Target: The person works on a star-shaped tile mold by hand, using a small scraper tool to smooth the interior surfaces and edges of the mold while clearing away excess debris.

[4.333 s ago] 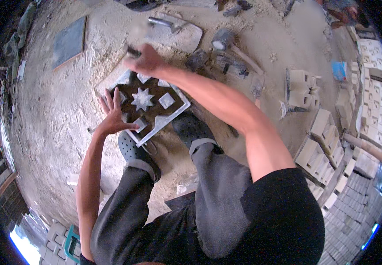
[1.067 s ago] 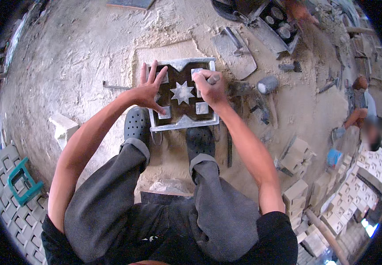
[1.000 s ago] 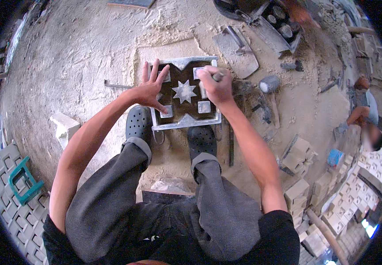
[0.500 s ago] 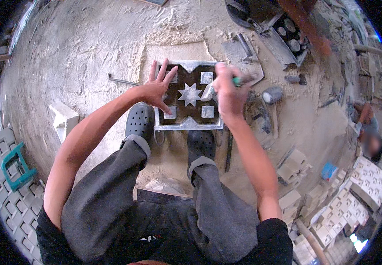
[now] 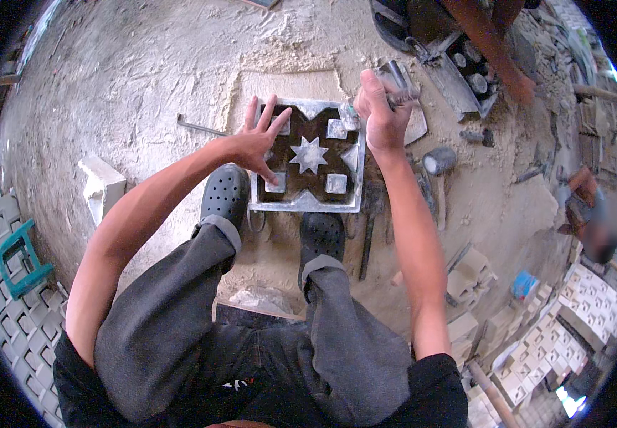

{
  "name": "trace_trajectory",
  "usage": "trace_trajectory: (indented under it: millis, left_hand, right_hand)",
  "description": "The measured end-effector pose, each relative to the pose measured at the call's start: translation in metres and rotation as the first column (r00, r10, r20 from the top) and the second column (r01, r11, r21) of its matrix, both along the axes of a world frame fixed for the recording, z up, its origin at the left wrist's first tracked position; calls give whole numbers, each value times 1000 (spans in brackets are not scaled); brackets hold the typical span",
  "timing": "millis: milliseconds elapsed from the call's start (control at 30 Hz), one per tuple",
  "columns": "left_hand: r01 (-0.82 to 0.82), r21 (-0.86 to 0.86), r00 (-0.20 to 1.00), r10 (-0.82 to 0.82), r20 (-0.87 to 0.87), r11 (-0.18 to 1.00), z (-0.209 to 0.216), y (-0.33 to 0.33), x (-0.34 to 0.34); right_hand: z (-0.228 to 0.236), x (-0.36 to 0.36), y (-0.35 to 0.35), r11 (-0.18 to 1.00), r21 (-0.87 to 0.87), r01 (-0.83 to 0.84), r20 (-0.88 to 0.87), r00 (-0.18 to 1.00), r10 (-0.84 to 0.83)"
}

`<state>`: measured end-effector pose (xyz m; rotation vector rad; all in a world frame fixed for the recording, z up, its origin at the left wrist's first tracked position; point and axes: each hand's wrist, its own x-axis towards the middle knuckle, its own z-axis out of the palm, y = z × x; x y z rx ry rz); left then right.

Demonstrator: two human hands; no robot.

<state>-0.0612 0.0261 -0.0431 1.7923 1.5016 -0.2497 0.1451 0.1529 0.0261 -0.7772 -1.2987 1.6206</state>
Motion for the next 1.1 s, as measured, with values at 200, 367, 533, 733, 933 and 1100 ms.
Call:
trace_trajectory:
  millis: [200, 367, 533, 733, 933, 1100]
  left_hand:
    - [8, 26, 1000, -8, -17, 1000, -4, -3, -2]
    - [16, 61, 999, -14, -29, 998, -6, -4, -3]
    - [20, 49, 1000, -20, -14, 999, -4, 0, 0]
    - [14, 9, 1000, -14, -11, 1000, -2, -2, -2]
    - [-10, 10, 1000, 10, 17, 1000, -2, -4, -5]
    - [8, 55, 1000, -7, -18, 998, -4, 1, 0]
  right_hand:
    - [35, 4, 11, 991, 48, -121, -166, 978, 128]
    - [30, 3, 14, 959, 104, -263, -29, 963, 267]
    - [-34, -1, 13, 986, 65, -153, 164, 976, 141]
    - [2, -7, -4, 997, 81, 2, 113, 994, -12]
    - [-8, 0, -11, 959, 283, -11, 14, 1000, 7]
    - [-38, 2, -7, 977, 209, -39, 214, 977, -6]
